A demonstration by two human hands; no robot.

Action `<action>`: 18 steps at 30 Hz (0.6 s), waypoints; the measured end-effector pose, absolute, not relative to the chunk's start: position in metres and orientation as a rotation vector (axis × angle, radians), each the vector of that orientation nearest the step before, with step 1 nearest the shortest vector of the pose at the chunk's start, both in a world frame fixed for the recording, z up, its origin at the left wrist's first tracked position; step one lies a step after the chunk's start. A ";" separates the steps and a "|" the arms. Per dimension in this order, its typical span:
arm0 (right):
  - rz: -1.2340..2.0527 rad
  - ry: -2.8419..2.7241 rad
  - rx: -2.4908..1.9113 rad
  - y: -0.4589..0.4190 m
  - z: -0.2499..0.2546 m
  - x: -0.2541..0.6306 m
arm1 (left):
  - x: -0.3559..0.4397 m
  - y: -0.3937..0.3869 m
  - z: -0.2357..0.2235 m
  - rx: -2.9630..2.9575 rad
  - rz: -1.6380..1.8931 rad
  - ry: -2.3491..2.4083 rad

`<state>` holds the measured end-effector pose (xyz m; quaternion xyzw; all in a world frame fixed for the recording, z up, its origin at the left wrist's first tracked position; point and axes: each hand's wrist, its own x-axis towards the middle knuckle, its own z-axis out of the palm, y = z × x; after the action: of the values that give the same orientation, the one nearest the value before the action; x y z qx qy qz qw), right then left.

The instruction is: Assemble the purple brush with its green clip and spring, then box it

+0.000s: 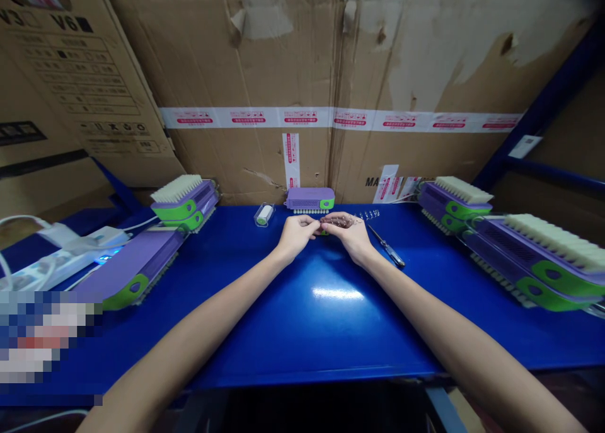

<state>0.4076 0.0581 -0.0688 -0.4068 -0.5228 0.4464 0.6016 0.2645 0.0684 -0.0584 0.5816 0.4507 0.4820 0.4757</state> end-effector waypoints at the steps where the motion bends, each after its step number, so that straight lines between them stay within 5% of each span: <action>1: 0.988 -1.265 -0.946 0.058 -0.069 0.409 | 0.264 0.068 -0.057 1.396 1.168 1.112; 18: 0.617 -1.485 -1.055 0.059 -0.072 0.410 | 0.254 0.084 -0.061 1.919 1.146 1.116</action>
<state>0.4103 0.0589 -0.0723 -0.4500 -0.6331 0.2633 0.5722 0.2543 0.0839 -0.0606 0.7286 0.4238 0.4354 0.3162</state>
